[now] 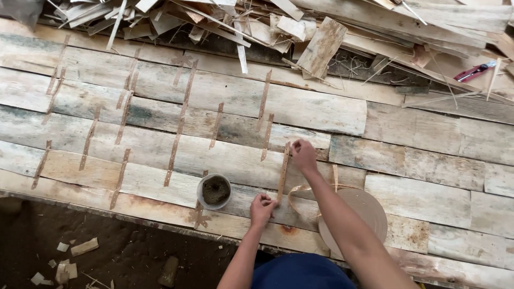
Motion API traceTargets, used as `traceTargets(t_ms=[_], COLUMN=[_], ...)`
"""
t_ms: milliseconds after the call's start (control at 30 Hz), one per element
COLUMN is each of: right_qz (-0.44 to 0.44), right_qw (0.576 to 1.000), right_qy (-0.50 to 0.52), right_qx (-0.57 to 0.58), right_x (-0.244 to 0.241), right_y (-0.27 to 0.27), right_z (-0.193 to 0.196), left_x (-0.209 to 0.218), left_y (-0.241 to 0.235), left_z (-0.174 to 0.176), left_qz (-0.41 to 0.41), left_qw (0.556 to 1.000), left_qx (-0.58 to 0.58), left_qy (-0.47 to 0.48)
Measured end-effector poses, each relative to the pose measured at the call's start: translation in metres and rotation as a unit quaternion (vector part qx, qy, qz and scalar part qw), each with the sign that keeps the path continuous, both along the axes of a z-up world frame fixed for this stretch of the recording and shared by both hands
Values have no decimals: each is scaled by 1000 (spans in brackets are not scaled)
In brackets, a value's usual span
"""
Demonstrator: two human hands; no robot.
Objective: Applying small strips of adhesive tape to join wooden planks on a workbench in a woodworking shop.
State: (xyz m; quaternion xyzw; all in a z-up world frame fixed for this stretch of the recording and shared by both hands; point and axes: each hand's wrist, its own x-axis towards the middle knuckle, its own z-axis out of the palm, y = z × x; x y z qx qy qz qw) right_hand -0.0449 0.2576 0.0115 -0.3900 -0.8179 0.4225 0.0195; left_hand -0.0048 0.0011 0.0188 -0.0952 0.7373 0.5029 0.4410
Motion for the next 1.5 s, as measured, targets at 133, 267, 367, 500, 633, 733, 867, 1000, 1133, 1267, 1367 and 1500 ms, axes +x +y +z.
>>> traceTargets(t_ms=[133,267,367,500,633,733,867,1000,1133,1267,1367,1500], right_qz=[-18,-7,-15,-26,-25,-50,-42,-35,-74,-137,-180,-183], right_qw=[997,987,979,973,979,978,968,951,950,940,931,932], right_qy=[-37,-58,-49,-31,-36,-22,-73,-105,-115,-106,-88,-108], right_qx=[-60,-148,-197,-228,-198,-203,-238,-290,-281,-293,-304,-294], right_x=[41,80,96,106,109,107,105,111,116,118,118,117], right_y=[-38,-73,-90,-99,-86,-87,-104,-129,-139,-146,-148,-152], right_z=[11,49,74,88,82,99,102,94,90,88,85,82], left_x=[-1,2,3,4,-5,-25,-61,-78,-71,-57,-51,-43], left_y=[-2,-3,-5,-11,-17,-9,21,42,39,27,24,21], left_z=[-6,-8,-3,6,14,18,23,-12,6,6,-2,-14], left_qz=[-15,-27,-30,-47,-84,-124,-227,-278,-301,-299,-295,-276], left_qw=[1000,999,999,998,994,976,888,879,920,928,929,932], left_qx=[1,-8,-14,2,-13,-32,-10,-24,-25,-19,-16,8], left_qy=[1,17,35,44,62,179,399,387,249,220,224,233])
